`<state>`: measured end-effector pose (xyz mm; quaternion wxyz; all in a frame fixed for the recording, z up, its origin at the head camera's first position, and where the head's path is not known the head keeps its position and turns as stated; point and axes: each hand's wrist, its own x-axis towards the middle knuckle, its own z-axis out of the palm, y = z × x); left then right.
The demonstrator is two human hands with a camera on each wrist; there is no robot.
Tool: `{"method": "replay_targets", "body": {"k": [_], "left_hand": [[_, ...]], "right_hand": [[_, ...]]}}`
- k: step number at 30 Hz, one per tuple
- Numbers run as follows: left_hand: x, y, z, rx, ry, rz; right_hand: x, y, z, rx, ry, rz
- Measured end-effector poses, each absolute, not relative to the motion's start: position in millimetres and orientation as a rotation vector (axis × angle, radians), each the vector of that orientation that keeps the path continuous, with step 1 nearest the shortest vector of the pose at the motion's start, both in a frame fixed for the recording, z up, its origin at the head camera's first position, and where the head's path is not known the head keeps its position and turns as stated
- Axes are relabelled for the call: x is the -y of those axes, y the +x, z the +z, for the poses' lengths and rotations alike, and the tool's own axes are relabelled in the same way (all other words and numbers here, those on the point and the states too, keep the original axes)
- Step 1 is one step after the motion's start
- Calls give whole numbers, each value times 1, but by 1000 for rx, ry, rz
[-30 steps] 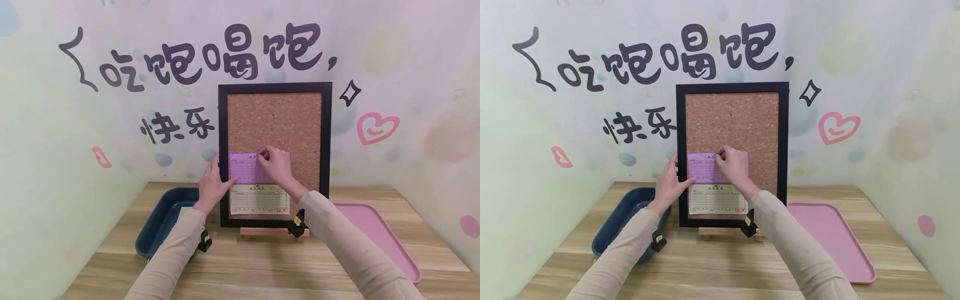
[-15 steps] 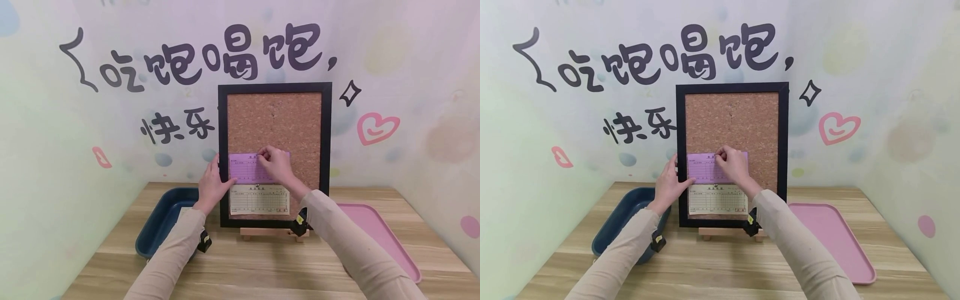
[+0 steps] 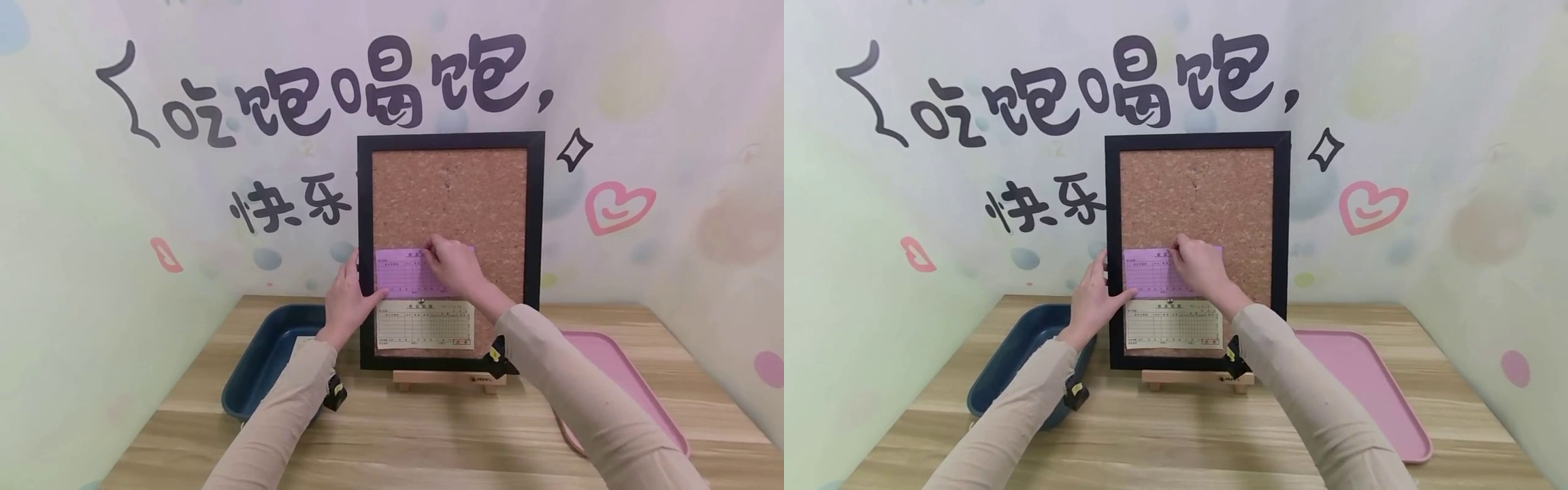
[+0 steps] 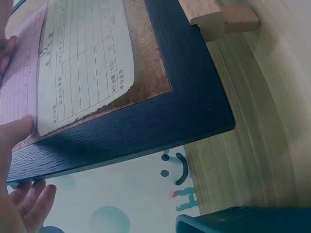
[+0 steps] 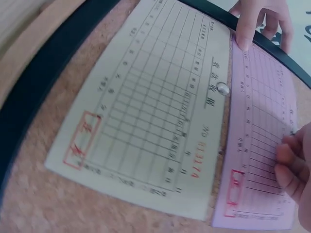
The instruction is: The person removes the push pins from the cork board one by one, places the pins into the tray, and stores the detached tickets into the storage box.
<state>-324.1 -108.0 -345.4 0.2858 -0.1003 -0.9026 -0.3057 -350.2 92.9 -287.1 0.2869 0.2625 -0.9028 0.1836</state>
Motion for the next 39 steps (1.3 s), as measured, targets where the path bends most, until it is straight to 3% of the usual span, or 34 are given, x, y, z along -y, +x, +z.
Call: {"method": "replay_targets", "body": {"k": [5,19,39], "left_hand": [[107,-324,-345,2429,-263,-819],[106,-321,-342,2446,-267,-842],[109,-324,-345,2439,-271,-813]], "right_hand": [[-93,-346,-281,2456,704,321],[-92,-350,-294,2371,608,611],[-92,-348,-278,2578,587,557]]}}
